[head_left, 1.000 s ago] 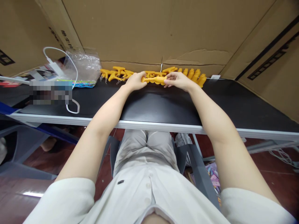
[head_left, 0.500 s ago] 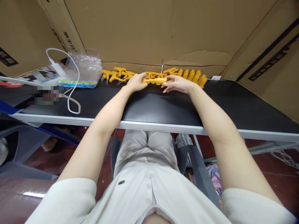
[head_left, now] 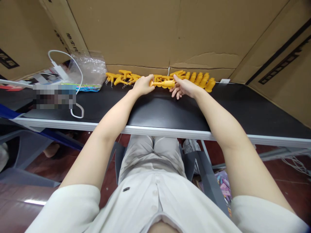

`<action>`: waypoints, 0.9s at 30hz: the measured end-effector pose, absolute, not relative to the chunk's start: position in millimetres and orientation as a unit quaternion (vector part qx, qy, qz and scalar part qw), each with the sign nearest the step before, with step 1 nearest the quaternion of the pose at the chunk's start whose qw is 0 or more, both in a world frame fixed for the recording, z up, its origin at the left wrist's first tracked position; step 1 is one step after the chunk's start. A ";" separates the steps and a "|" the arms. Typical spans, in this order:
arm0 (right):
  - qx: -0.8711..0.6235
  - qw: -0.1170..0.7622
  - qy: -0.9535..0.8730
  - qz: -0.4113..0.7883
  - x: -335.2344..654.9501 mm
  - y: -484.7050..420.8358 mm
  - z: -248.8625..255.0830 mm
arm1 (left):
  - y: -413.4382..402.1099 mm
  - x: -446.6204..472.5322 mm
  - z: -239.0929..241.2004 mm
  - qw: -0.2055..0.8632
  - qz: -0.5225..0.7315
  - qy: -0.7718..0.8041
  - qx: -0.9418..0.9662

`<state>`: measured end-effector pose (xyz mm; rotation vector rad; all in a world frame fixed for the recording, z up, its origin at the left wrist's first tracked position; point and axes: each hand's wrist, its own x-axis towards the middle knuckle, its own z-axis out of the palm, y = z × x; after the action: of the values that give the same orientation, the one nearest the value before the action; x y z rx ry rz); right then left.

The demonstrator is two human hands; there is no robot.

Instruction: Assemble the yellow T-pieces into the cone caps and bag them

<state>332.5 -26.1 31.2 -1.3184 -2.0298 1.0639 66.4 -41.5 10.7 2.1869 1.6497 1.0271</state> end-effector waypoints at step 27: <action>-0.494 0.338 -0.650 0.469 326.2 -39.9 41.0 | -41.9 64.3 12.2 0.007 0.259 0.586 0.768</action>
<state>326.2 -39.9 41.0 -1.2867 -1.6925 1.2216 64.3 -41.9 12.2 2.4006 1.8336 0.8103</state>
